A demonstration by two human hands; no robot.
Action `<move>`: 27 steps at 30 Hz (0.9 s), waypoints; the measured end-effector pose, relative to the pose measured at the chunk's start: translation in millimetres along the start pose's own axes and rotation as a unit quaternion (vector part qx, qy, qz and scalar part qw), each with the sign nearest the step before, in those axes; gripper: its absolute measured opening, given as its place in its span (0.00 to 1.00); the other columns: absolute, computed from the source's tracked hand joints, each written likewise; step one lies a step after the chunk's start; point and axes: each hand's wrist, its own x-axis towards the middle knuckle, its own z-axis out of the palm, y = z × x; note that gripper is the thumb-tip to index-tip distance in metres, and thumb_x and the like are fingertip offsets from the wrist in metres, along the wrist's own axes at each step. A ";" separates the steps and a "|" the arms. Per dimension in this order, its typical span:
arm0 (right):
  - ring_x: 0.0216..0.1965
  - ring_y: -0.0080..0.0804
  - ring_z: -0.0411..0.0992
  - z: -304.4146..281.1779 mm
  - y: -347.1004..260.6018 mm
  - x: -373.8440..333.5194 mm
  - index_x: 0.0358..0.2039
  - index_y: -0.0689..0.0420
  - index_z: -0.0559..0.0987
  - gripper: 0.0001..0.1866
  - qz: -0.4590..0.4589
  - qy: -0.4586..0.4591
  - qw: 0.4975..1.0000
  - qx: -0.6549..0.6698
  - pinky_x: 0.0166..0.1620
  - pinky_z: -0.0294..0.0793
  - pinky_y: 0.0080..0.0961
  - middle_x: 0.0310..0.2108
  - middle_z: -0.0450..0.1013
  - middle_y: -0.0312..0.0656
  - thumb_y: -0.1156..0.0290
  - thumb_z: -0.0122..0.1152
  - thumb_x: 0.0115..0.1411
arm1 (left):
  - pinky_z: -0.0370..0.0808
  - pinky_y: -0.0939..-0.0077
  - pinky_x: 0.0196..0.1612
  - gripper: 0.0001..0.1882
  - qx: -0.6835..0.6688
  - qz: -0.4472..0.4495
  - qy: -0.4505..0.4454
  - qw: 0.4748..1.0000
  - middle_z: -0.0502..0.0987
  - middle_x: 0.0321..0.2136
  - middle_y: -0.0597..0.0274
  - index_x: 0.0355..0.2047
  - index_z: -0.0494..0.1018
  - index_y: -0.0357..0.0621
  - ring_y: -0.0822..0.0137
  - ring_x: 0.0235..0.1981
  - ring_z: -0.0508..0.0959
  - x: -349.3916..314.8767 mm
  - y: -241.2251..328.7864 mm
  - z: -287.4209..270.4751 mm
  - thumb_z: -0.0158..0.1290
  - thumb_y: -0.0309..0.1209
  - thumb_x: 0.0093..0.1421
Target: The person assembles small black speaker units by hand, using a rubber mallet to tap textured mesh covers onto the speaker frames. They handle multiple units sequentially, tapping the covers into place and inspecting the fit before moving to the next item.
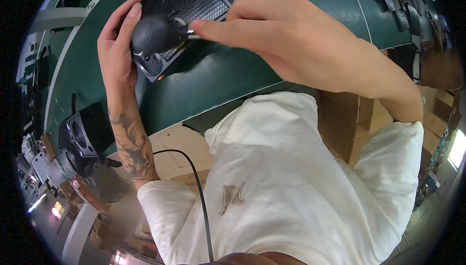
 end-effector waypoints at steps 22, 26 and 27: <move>0.33 0.36 0.75 -36.1 -24.1 49.8 0.61 0.61 0.78 0.27 -0.015 -0.086 0.996 -0.034 0.38 0.75 0.26 0.33 0.75 0.45 0.88 0.58 0.59 | 0.74 0.80 0.50 0.15 0.044 0.050 -0.027 0.997 0.83 0.44 0.66 0.52 0.83 0.46 0.76 0.41 0.80 1.1 -9.8 -7.7 0.61 0.33 0.65; 0.28 0.32 0.77 -57.9 -18.5 55.0 0.60 0.63 0.79 0.23 -0.050 -0.055 0.997 -0.032 0.32 0.76 0.23 0.31 0.78 0.44 0.84 0.59 0.64 | 0.74 0.77 0.53 0.17 0.022 0.028 0.006 0.999 0.83 0.44 0.62 0.52 0.81 0.37 0.73 0.46 0.80 9.7 -33.2 -20.5 0.62 0.28 0.64; 0.29 0.33 0.77 -57.8 -17.0 53.5 0.60 0.63 0.78 0.23 -0.044 -0.048 0.997 -0.029 0.32 0.76 0.24 0.31 0.78 0.45 0.84 0.59 0.64 | 0.74 0.77 0.53 0.17 0.014 0.021 0.010 1.000 0.83 0.44 0.61 0.52 0.80 0.36 0.73 0.46 0.80 10.5 -33.0 -19.3 0.62 0.28 0.64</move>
